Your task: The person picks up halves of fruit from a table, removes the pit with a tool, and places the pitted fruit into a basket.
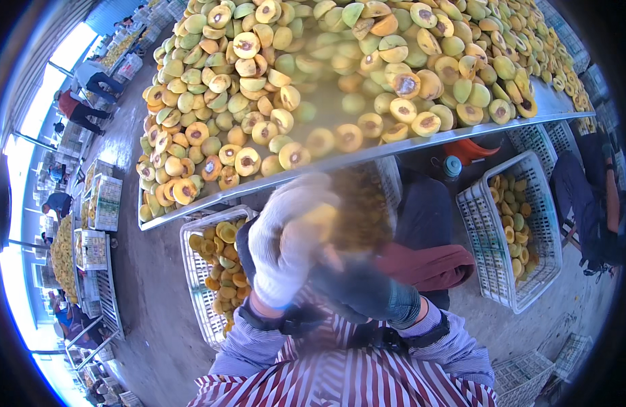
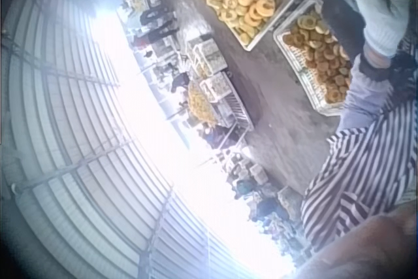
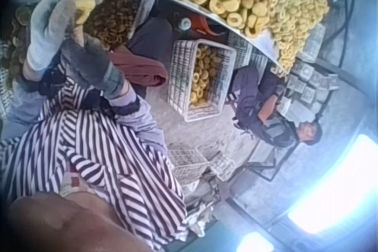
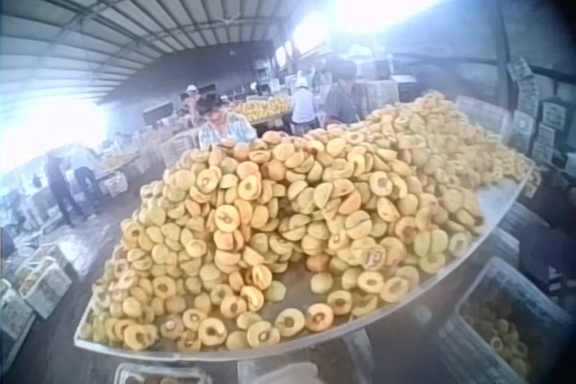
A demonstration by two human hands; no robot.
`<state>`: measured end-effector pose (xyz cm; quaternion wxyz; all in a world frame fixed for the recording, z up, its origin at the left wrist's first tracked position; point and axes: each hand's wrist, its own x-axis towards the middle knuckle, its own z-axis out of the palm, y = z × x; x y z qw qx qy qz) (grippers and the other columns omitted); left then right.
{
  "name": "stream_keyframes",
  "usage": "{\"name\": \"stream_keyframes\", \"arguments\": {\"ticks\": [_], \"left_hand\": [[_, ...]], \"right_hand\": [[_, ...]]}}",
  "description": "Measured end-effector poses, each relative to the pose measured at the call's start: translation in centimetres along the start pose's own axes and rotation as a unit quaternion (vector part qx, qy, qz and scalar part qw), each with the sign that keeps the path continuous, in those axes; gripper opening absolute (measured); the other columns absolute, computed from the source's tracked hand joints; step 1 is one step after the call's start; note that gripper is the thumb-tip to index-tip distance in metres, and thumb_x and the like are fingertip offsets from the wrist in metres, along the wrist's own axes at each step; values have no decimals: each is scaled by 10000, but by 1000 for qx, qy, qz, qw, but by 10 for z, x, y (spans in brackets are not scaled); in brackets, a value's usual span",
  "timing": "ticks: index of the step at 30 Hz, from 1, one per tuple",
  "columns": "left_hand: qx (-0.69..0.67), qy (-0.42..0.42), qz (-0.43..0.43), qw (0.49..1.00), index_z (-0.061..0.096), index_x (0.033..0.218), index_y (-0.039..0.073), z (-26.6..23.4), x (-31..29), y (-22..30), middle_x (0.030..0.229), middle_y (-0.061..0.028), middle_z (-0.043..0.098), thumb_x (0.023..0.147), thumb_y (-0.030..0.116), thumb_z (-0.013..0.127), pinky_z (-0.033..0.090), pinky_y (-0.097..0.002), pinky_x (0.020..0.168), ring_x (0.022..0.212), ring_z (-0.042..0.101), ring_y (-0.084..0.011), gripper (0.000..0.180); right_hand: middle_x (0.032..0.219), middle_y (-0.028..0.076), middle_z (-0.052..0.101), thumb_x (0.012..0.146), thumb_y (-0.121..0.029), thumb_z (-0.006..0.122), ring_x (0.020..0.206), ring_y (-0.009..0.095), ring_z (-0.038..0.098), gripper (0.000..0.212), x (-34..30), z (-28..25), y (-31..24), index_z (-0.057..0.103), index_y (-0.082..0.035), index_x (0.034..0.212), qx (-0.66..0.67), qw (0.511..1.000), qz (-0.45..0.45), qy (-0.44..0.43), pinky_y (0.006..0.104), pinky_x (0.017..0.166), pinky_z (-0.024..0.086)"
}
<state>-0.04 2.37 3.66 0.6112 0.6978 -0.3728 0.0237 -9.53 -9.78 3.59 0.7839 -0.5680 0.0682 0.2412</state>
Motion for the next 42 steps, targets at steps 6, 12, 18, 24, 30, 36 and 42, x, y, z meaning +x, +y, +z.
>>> {"name": "stream_keyframes", "arguments": {"ticks": [6,12,18,24,30,36,42], "left_hand": [[-178,-67,-233,954,601,1011,2,3,4,4,1068,-159,598,844,185,625,473,-307,795,935,598,-253,249],[-230,-154,-247,928,611,970,9,0,16,3,1028,-138,605,835,207,638,477,-300,760,857,608,-229,241],[-250,-114,-180,944,586,1005,-24,6,10,2,955,-129,604,888,285,568,481,-279,679,769,588,-165,331],[-369,-35,-316,874,551,1010,-30,15,13,18,916,-152,600,934,423,431,494,-288,689,779,616,-199,475],[-523,132,-405,738,527,995,-12,26,8,4,925,-142,601,943,429,401,515,-292,684,758,634,-227,462],[168,201,-231,937,574,1010,37,-64,-32,-39,962,-108,607,877,207,528,497,-336,731,861,608,-247,221],[448,91,-148,877,619,997,30,-101,-42,-79,1076,-128,585,768,116,657,444,-357,861,997,542,-278,247]], "right_hand": [[465,2,406,934,-253,459,317,71,338,282,1,-13,8,486,-50,741,180,977,71,-86,216,289,251],[434,-3,366,933,-268,464,304,69,318,315,-1,-17,27,469,-28,728,390,895,43,-213,217,291,249],[775,76,578,925,-265,495,630,96,560,287,-16,-27,58,544,16,962,445,877,101,-147,220,534,455],[795,45,454,890,-218,532,655,112,435,246,3,-19,38,473,4,978,537,768,40,-348,252,586,347],[423,7,383,874,-246,545,283,67,321,303,3,-15,13,460,-5,712,346,926,36,-146,211,274,241],[428,18,393,881,-220,526,291,69,324,280,1,-40,21,459,-4,716,303,935,42,-181,220,283,247],[455,9,403,891,-233,524,304,69,329,261,19,-37,33,482,-24,740,314,934,101,-138,217,289,246]]}}
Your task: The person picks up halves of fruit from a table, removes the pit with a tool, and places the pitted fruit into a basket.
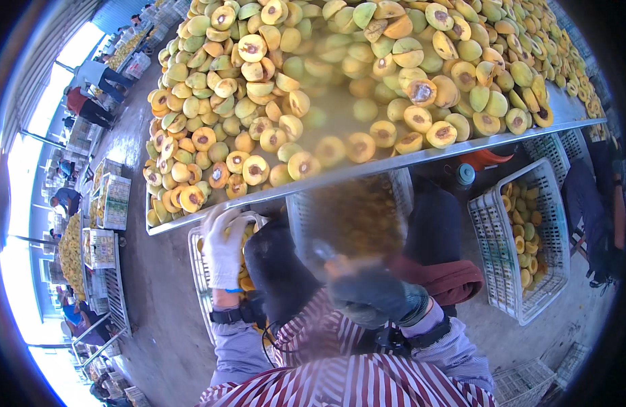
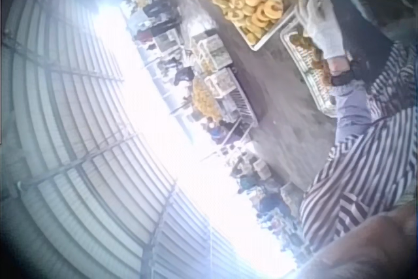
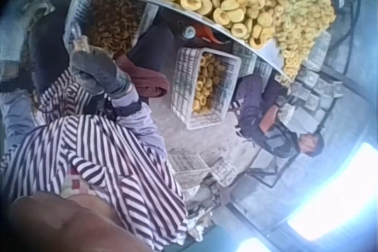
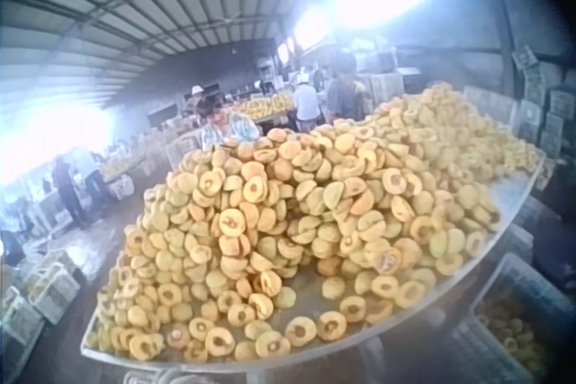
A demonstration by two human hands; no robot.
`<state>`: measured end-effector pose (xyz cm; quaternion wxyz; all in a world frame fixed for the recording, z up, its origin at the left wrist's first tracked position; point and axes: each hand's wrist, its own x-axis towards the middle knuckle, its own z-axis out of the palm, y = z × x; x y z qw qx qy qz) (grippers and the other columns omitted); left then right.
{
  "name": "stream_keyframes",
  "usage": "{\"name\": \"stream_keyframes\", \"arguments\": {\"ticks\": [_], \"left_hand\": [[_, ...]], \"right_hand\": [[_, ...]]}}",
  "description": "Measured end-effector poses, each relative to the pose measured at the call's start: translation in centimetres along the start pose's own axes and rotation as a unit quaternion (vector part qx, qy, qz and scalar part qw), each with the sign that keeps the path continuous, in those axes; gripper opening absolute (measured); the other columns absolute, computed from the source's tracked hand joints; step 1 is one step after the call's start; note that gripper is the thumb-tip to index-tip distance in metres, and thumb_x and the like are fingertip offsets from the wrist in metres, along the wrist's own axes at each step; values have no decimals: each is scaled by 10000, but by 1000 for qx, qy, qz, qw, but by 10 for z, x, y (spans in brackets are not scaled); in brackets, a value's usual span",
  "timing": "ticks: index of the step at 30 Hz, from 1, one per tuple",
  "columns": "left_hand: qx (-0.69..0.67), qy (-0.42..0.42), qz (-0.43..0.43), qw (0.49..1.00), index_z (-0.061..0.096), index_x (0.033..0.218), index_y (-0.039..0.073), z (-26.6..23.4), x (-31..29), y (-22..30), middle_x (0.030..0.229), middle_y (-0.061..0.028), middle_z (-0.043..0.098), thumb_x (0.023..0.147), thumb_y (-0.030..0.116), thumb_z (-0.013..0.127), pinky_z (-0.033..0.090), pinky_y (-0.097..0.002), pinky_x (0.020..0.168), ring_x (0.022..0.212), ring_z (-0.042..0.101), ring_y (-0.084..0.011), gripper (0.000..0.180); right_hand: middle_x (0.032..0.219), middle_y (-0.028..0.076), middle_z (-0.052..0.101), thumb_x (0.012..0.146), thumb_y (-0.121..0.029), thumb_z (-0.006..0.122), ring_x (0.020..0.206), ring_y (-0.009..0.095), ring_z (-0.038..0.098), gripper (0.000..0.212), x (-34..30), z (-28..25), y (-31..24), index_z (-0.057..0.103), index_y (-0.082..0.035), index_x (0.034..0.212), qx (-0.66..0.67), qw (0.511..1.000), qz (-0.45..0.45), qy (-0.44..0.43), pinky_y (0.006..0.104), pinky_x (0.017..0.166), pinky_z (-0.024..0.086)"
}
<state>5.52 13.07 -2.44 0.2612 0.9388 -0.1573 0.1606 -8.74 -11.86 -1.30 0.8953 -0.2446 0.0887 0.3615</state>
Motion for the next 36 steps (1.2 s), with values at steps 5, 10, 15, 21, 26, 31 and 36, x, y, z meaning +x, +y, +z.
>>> {"name": "stream_keyframes", "arguments": {"ticks": [5,10,15,21,26,31,36], "left_hand": [[79,-7,76,994,585,1051,38,77,52,35,1138,-164,557,737,260,679,409,-383,921,1065,513,-340,396],[156,-16,166,974,542,1085,22,131,79,25,1177,-170,529,700,336,700,423,-399,901,1042,516,-369,521],[-288,-204,-103,930,503,1105,16,95,81,71,1124,-115,551,772,223,678,451,-317,860,996,546,-217,429],[-560,-212,-134,789,450,1227,8,59,43,85,1069,-83,552,921,211,456,444,-246,824,959,527,-136,368],[-481,-181,-84,854,511,1175,-20,41,19,98,1081,-87,561,959,258,416,413,-248,862,990,518,-139,364],[-542,-172,-155,808,517,1133,-4,17,12,127,1017,-89,592,952,260,453,457,-252,799,870,565,-128,326],[-501,-134,-137,844,520,1150,-9,8,1,136,1032,-88,590,956,290,442,436,-266,841,933,550,-141,365]], "right_hand": [[482,-1,441,904,-253,521,328,68,361,253,5,4,-3,501,-65,735,-203,972,-21,117,202,302,266],[493,-10,459,898,-224,539,342,69,381,236,2,0,-3,516,-75,717,-199,968,-12,155,206,316,283],[528,-23,474,883,-134,537,396,45,406,159,11,14,-16,508,-76,738,-329,905,-171,210,203,370,312],[596,-25,496,860,-93,546,471,34,441,48,22,34,-25,512,-62,848,-177,937,-212,212,197,429,343],[651,5,534,857,-91,555,556,75,502,139,22,29,-20,541,-20,976,-479,763,-368,231,246,514,420],[763,72,591,856,-94,560,668,121,561,194,17,32,-12,551,-2,1026,-508,761,-297,272,294,598,458],[747,85,593,853,-82,563,646,150,574,196,16,29,-5,547,7,1026,-529,730,-351,254,301,594,462]]}}
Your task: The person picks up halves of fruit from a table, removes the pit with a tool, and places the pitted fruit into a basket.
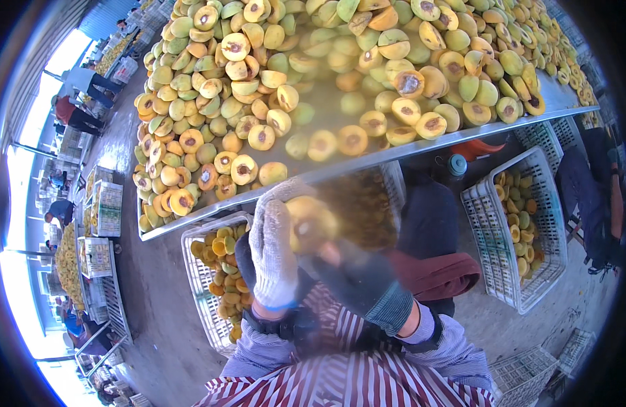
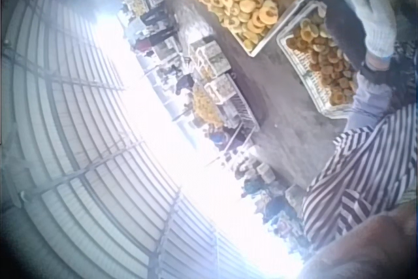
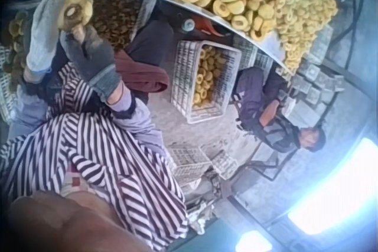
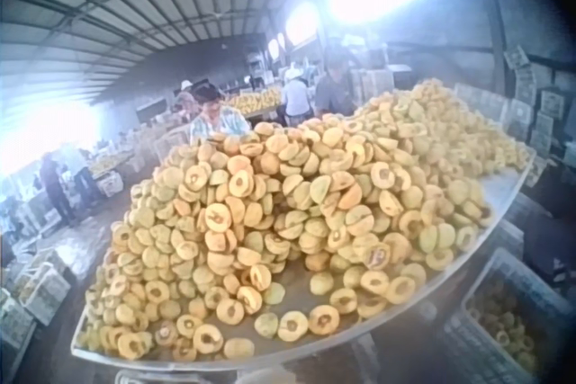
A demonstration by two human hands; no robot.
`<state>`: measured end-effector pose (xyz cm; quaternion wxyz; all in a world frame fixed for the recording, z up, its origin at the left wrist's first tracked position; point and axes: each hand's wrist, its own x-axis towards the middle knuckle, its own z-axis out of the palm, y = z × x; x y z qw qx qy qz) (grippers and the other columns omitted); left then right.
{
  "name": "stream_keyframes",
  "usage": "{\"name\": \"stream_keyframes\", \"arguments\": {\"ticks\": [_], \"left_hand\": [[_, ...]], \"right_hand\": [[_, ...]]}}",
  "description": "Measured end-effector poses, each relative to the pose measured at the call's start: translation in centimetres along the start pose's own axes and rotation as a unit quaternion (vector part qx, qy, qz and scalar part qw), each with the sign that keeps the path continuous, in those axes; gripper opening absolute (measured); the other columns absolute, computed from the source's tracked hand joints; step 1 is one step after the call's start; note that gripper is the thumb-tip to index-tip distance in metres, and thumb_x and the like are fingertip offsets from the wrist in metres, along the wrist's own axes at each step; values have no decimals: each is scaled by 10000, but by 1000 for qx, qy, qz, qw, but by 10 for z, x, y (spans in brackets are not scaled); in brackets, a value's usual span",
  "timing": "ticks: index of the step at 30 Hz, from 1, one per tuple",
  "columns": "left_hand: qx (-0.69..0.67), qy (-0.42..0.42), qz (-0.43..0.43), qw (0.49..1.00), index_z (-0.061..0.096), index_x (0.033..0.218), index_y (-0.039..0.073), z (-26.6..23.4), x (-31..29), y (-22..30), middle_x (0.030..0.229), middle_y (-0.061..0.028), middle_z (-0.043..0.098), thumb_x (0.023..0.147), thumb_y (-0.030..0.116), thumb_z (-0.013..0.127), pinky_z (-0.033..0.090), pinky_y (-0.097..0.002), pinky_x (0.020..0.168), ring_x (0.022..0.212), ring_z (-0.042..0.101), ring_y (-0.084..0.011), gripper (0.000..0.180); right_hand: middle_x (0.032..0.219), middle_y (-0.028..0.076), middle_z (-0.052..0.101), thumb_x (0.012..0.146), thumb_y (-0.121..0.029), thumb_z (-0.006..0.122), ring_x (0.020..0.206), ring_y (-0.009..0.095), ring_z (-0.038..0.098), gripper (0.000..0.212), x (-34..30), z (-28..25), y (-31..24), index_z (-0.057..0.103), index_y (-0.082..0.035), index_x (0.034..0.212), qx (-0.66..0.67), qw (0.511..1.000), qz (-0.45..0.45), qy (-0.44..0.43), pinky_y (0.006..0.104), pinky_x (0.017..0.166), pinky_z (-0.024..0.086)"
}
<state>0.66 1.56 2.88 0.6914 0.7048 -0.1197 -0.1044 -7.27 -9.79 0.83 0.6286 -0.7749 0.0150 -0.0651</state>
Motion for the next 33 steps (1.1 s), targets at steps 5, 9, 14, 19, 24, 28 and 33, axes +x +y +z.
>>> {"name": "stream_keyframes", "arguments": {"ticks": [5,9,14,19,24,28,33], "left_hand": [[-20,8,38,999,514,1160,-35,2,-5,-8,1047,-101,586,962,294,417,439,-280,846,938,556,-159,397],[-104,56,31,993,512,1156,-49,4,-13,-20,1070,-124,580,961,277,418,440,-288,855,942,561,-180,391],[-120,50,69,989,519,1132,-54,14,-21,-9,1070,-129,580,945,243,448,449,-284,839,941,563,-183,358],[-7,-25,33,999,545,1091,-43,6,-9,11,1072,-109,586,937,233,459,429,-260,849,953,557,-151,328],[-121,-74,-13,990,458,1234,-1,2,0,7,1117,-143,561,922,205,503,437,-283,866,989,547,-161,376],[-146,-117,-104,977,319,1347,-15,-13,-5,0,1195,-161,515,877,208,596,423,-312,908,1029,531,-177,590],[-194,-205,-158,946,405,1236,-39,-23,-11,-17,1182,-158,519,806,247,671,425,-315,908,1042,531,-204,581]], "right_hand": [[734,103,588,846,-81,574,628,169,582,173,-5,0,-5,548,8,992,14,1000,5,10,303,579,457],[722,109,579,844,-77,572,612,179,584,154,-10,0,-5,547,3,974,-34,999,25,-2,300,559,447],[689,87,568,860,-94,565,601,176,578,142,-15,4,-1,546,-1,965,-70,996,50,1,295,557,446],[688,0,553,895,-113,523,580,74,524,134,-16,7,2,547,-14,982,141,989,47,-7,231,517,396],[641,-40,514,903,-119,511,509,25,464,74,-10,4,-8,538,-50,903,242,961,125,-35,192,445,348],[608,-50,488,894,-100,511,485,21,443,54,-10,-4,6,522,-62,858,167,982,85,29,184,425,334],[644,-52,480,885,-70,514,539,2,441,42,-8,-10,-12,514,-58,845,135,981,106,87,178,465,342]]}}
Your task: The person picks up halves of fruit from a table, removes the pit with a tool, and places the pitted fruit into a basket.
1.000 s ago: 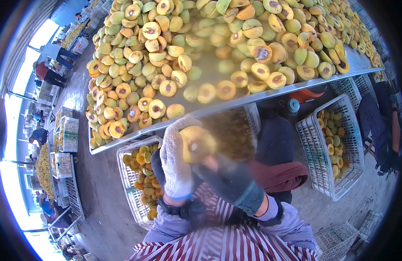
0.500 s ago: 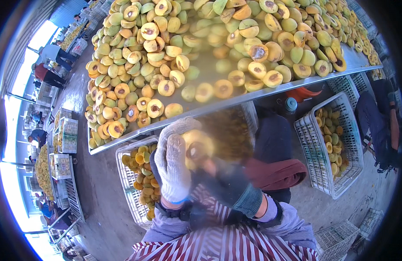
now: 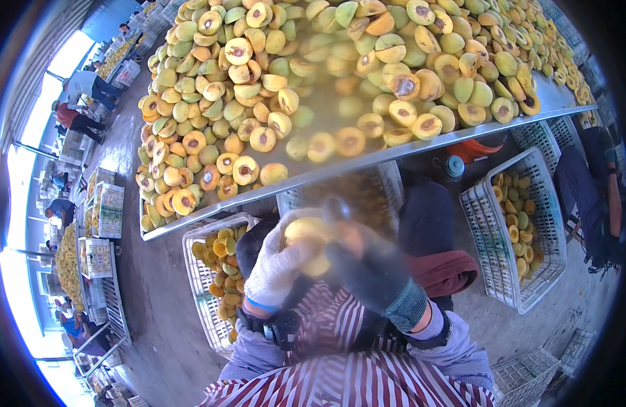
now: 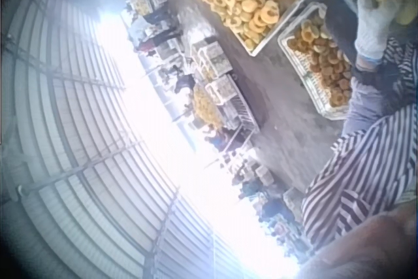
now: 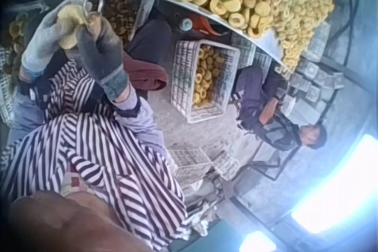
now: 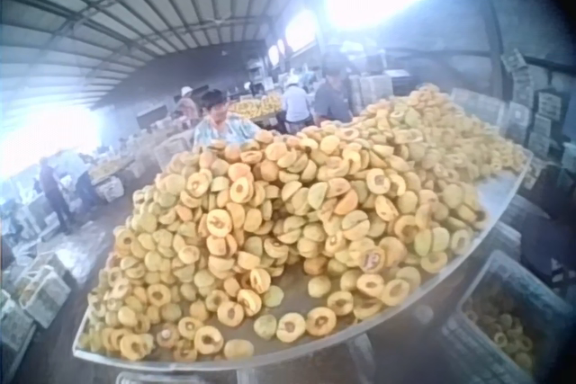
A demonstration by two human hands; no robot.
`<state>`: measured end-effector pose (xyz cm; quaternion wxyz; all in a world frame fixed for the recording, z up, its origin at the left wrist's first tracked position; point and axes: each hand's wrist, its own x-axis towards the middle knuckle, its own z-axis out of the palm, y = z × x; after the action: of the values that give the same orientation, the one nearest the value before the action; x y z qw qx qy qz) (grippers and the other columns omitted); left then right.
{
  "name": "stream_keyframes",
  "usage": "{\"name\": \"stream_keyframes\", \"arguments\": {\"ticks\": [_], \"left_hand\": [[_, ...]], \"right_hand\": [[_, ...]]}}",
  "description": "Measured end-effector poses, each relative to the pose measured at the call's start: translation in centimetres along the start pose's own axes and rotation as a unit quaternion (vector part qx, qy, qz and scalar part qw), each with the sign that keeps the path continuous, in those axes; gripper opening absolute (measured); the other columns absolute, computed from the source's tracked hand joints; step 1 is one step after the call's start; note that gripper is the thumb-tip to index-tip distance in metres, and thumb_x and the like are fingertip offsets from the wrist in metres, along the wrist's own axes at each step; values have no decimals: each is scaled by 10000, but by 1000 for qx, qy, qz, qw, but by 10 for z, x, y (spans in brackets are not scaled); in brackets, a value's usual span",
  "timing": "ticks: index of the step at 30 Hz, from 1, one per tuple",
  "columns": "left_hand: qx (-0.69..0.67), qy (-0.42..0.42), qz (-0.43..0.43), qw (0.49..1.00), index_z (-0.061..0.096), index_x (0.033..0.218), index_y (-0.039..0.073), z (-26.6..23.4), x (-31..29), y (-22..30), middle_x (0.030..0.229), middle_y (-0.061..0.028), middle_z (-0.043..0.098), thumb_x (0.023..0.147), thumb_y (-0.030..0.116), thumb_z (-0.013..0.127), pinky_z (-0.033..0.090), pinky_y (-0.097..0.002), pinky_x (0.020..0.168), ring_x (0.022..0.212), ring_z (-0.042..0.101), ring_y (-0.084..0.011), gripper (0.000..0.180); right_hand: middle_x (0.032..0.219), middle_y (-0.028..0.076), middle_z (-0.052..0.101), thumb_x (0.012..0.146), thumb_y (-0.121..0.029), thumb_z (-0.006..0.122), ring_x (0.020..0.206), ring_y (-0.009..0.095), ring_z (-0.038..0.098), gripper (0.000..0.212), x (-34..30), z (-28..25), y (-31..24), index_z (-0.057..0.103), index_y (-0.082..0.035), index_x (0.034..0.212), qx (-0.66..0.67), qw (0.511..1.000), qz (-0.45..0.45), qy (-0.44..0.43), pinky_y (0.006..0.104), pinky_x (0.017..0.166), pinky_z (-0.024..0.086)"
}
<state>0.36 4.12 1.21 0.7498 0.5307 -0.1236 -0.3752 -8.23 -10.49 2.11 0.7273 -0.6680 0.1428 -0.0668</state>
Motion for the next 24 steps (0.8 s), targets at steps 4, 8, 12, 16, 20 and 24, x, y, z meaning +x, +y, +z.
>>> {"name": "stream_keyframes", "arguments": {"ticks": [4,8,12,16,20,24], "left_hand": [[-119,37,39,991,438,1155,10,8,3,-1,1156,-176,527,773,277,662,455,-354,877,1013,555,-258,517],[-166,68,60,982,401,1211,33,13,5,-4,1199,-188,495,815,312,622,460,-384,887,1047,548,-302,533],[-216,96,98,967,386,1241,31,14,6,-18,1239,-183,464,886,359,534,459,-381,884,1049,546,-296,505],[-182,133,102,969,368,1258,8,29,2,-14,1222,-184,479,916,372,477,452,-360,886,1041,547,-268,511],[-3,144,202,969,387,1252,-34,42,-2,2,1194,-180,504,940,338,440,438,-320,887,1027,548,-232,488],[161,136,276,938,444,1221,-51,37,-1,1,1180,-172,511,934,267,465,425,-311,890,1033,539,-230,429]], "right_hand": [[714,-22,537,870,-58,531,609,36,497,66,-7,1,5,542,-24,926,-78,992,-51,-86,214,531,407],[751,67,583,852,-118,587,668,150,571,146,-11,6,21,564,-11,949,-103,986,-82,-98,295,579,457],[717,136,586,863,-184,597,624,257,604,158,-10,8,18,576,-28,874,-179,977,-82,-77,344,543,466],[689,143,584,875,-187,579,603,275,605,162,-12,9,20,571,-27,856,-141,984,-94,-61,353,531,461],[717,31,553,877,-70,531,625,99,540,61,-15,8,24,533,-15,902,-118,982,-91,-112,257,559,437],[658,43,546,889,-103,532,575,140,556,91,-13,7,13,558,-16,883,38,989,-8,-146,292,518,443]]}}
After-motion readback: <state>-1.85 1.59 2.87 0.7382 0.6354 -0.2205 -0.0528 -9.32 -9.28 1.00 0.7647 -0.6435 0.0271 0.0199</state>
